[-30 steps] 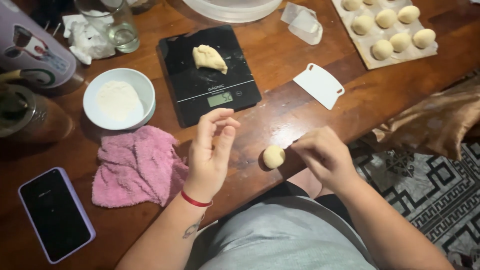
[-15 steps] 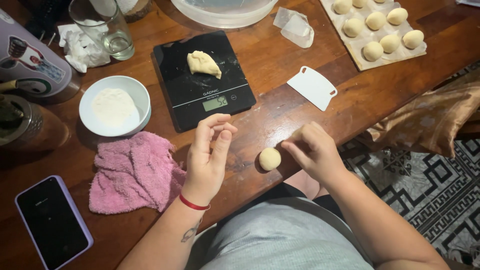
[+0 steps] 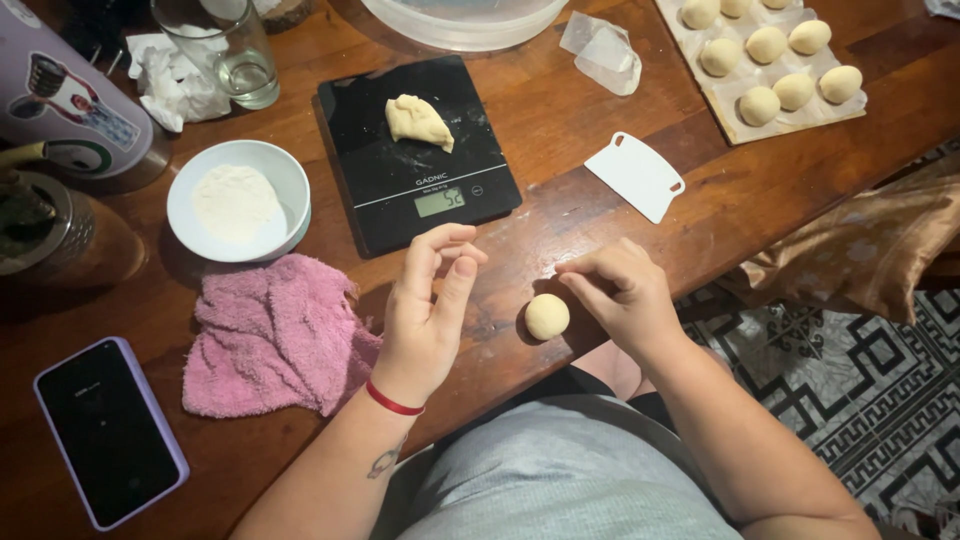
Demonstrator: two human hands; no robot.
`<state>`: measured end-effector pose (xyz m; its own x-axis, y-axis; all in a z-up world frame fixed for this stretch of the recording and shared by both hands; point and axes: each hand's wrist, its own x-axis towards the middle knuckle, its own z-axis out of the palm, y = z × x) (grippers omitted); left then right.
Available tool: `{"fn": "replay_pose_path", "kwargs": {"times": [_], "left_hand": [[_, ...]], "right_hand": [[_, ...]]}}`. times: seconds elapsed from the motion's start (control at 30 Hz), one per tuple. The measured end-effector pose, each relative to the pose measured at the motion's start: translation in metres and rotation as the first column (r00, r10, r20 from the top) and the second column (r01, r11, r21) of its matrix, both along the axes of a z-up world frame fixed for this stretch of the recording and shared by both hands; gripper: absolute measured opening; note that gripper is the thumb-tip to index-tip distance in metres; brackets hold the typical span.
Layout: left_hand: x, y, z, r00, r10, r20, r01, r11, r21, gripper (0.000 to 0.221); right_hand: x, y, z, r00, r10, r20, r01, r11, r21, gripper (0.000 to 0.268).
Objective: Portioning dough using a scale and shaping it into uniform balls for baking
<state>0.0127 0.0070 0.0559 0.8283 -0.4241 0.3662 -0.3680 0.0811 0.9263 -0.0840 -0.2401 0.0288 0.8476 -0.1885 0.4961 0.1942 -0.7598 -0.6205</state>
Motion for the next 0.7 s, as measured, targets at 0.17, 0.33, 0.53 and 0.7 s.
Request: {"fn": "replay_pose_path", "kwargs": {"times": [0.17,0.33,0.53,0.7], "left_hand": [[0.000,0.000,-0.001,1.000,0.003,0.005,-0.003,1.000,-0.007,0.034],[0.000,0.000,-0.001,1.000,0.000,0.013,0.000,1.000,-0.006,0.034],[-0.001,0.001,0.002,1.000,-0.011,-0.001,0.011,1.000,-0.008,0.034],[-0.001,0.003,0.007,1.000,0.008,-0.022,-0.008,1.000,-0.012,0.034]], "right_hand": [[-0.001,-0.001,-0.004,0.998,-0.055,-0.035,0.057,0.995,0.077,0.008],[-0.006,0.001,-0.002,0.997,-0.038,-0.067,0.039,0.999,0.022,0.019],[-0.020,0.001,-0.003,0.991,-0.073,-0.112,0.057,0.989,-0.137,0.011],[-0.046,0.027,0.002,0.995,-0.041,-0.095,0.017,0.972,-0.234,0.031]]}}
